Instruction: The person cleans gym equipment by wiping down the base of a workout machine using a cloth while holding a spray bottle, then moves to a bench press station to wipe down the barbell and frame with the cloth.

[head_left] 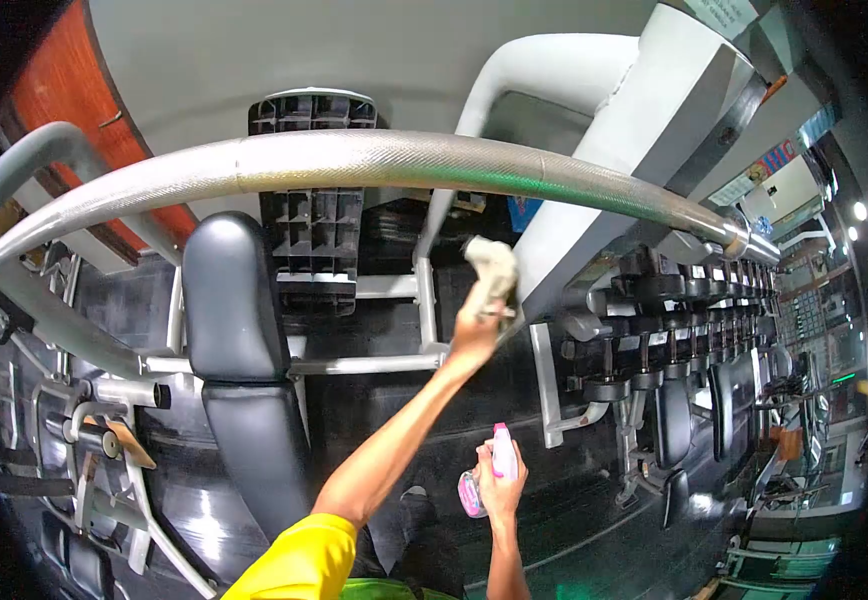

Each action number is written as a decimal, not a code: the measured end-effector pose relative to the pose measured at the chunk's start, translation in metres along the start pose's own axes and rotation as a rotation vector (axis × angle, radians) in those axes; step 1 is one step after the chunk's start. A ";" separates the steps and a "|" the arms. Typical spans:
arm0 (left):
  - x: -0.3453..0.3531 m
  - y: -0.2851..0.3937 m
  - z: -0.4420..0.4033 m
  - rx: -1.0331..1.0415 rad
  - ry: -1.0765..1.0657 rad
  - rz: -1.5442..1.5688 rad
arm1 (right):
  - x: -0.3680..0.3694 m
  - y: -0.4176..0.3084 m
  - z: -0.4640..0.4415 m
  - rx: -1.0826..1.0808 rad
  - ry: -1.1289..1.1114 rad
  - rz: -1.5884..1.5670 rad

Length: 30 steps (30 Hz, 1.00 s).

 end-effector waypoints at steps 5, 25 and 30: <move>0.031 -0.016 0.015 0.575 -0.002 -0.361 | -0.025 -0.007 -0.008 0.052 -0.023 -0.011; -0.050 -0.169 0.020 -0.148 0.004 -0.223 | -0.024 -0.014 -0.011 0.017 -0.052 -0.031; -0.016 -0.012 -0.054 0.046 0.192 0.178 | -0.025 -0.017 -0.010 0.030 -0.054 -0.047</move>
Point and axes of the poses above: each hand's wrist, its own z-axis away from the middle knuckle, its own x-axis out of the palm, y = z × x, the point moved 5 cm from there along -z, towards the middle knuckle, and after that the axes turned 2 degrees about -z, right-handed, at the moved point
